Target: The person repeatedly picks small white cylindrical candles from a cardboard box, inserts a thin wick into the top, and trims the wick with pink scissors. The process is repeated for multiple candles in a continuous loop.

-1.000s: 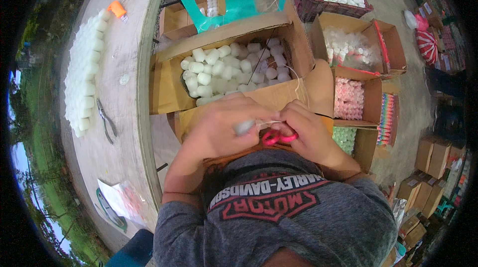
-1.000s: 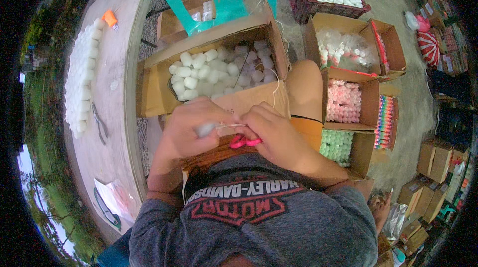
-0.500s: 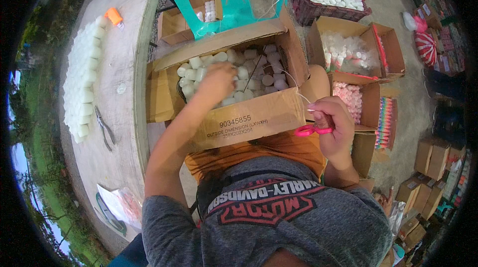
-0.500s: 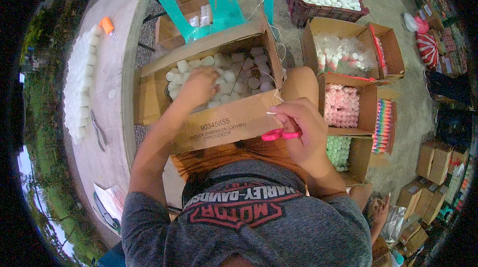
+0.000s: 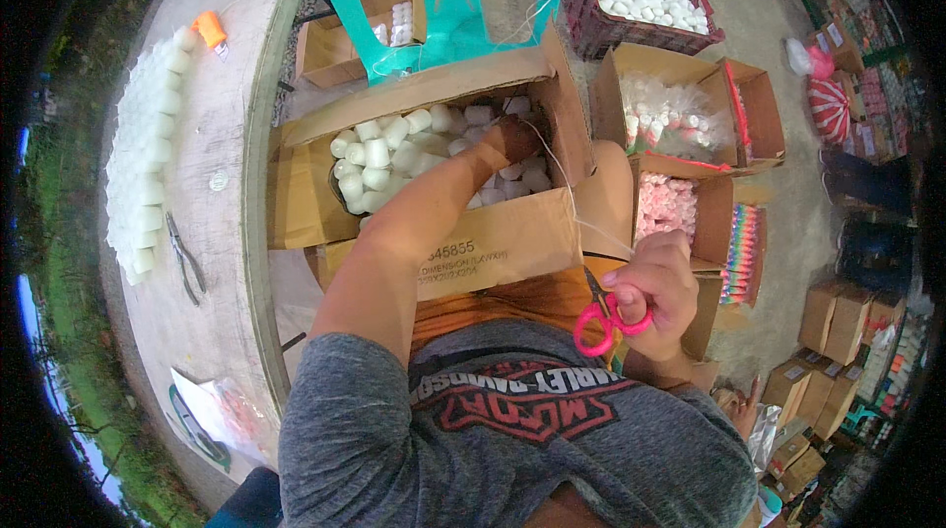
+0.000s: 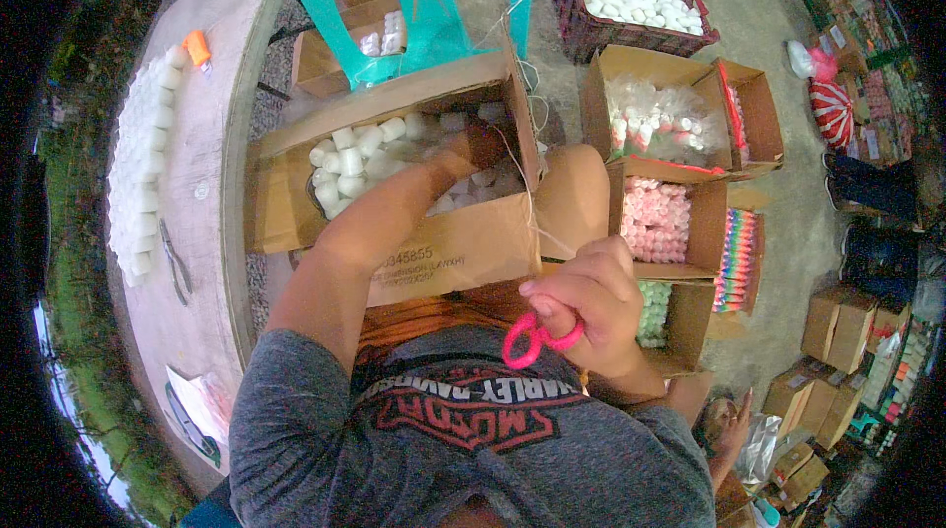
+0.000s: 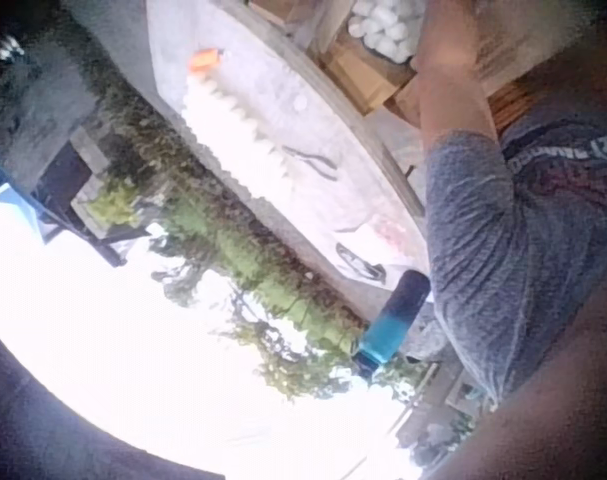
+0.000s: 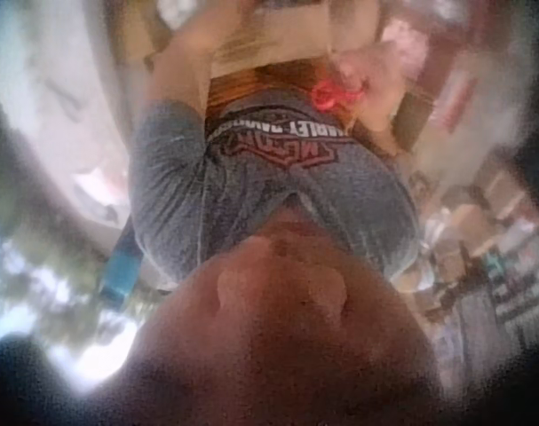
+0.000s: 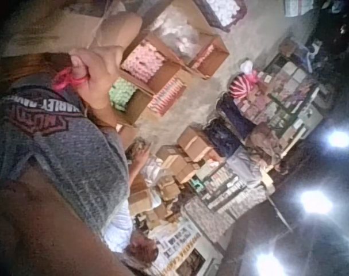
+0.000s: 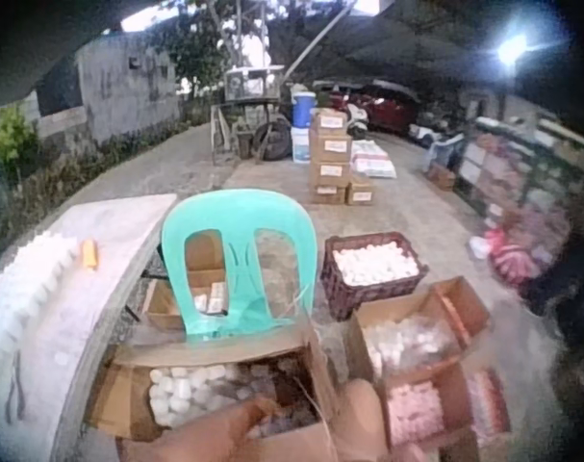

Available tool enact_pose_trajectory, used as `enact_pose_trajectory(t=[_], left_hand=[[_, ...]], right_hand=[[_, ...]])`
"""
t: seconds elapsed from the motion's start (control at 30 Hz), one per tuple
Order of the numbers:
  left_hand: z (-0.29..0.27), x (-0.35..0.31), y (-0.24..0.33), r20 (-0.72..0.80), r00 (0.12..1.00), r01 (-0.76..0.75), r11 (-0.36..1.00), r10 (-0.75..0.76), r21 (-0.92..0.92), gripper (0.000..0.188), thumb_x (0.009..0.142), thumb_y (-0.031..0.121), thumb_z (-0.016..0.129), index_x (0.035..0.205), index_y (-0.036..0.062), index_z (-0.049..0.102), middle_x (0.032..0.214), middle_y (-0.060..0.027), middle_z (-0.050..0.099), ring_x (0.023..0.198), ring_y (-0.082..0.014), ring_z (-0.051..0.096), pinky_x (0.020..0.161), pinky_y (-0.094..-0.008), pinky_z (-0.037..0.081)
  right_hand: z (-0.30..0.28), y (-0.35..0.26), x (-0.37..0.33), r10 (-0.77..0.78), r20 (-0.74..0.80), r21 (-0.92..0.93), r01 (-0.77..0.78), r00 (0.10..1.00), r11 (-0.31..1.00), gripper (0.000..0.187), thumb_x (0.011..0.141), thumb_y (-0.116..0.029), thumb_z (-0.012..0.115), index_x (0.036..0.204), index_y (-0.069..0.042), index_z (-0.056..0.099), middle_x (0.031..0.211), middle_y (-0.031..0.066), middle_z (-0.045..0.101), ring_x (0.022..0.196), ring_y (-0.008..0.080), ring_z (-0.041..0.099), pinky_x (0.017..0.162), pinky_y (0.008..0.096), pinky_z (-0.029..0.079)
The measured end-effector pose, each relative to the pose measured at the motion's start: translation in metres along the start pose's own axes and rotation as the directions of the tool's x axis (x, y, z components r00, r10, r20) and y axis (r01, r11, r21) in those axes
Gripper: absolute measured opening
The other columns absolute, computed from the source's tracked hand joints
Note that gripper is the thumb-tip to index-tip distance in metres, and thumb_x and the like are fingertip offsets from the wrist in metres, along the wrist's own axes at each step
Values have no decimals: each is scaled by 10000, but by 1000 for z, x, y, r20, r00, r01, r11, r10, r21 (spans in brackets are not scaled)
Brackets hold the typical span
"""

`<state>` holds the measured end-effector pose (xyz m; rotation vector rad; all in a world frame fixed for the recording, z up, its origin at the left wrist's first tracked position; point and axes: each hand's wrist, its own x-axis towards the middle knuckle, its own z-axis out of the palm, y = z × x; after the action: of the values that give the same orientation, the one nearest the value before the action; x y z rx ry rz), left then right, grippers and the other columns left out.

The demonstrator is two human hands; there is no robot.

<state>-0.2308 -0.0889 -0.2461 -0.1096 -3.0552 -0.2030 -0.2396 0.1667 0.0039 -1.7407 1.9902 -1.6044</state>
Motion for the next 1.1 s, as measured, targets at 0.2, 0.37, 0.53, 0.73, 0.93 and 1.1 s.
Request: enact_pose_trajectory(t=[0.2, 0.37, 0.53, 0.73, 0.93, 1.1], left_hand=[[21, -7, -17, -164, 972, -164, 986, 166, 26, 192, 772, 144, 512, 895, 47, 622, 855, -130, 638, 785, -292, 635, 635, -404, 514], [-90, -21, 9, 337, 929, 241, 943, -155, -232, 362, 804, 298, 547, 1090, 82, 592, 1092, -149, 584, 988, -312, 575, 852, -418, 454], [-188, -87, 30, 153, 971, 235, 844, -183, -482, 404, 672, 287, 692, 984, 44, 609, 896, -113, 602, 858, -271, 591, 731, -365, 484], [-321, -242, 76, -793, 565, -803, -375, -228, -463, 161, 822, 94, 525, 809, -7, 650, 843, -164, 586, 647, -283, 600, 659, -386, 535], [-306, -262, 90, -550, 832, -536, 151, -75, -831, 252, 741, 163, 642, 940, 7, 647, 755, -89, 574, 720, -235, 577, 635, -325, 488], [-279, -232, 122, 58, 979, 151, 510, -194, -847, 431, 666, 255, 744, 1041, 62, 654, 958, -84, 629, 880, -214, 570, 731, -331, 456]], right_hand=[[4, 2, 11, -85, 32, -9, 85, 996, 996, 152, 670, -115, 726, 813, -112, 676, 719, 12, 569, 691, 208, 500, 612, 327, 397], [9, 6, 6, -8, 28, 158, 4, 1000, 987, 94, 736, -87, 679, 828, -87, 656, 738, 35, 585, 684, 204, 541, 612, 317, 429], [8, 4, 0, 248, 3, 109, -247, 969, 963, 47, 822, -80, 601, 840, -43, 623, 747, 69, 590, 660, 197, 542, 593, 287, 429], [19, -3, 9, 289, 44, 174, -292, 956, 940, 60, 839, -83, 592, 854, -32, 619, 757, 81, 590, 653, 190, 532, 586, 282, 420], [36, -23, 17, 114, 151, 172, -140, 982, 975, 67, 838, -92, 599, 870, -36, 615, 739, 88, 575, 649, 206, 539, 583, 288, 420], [38, -27, 15, 163, 260, 12, -172, 952, 985, 105, 843, -45, 567, 943, -38, 599, 771, 105, 543, 708, 249, 533, 626, 303, 425]])
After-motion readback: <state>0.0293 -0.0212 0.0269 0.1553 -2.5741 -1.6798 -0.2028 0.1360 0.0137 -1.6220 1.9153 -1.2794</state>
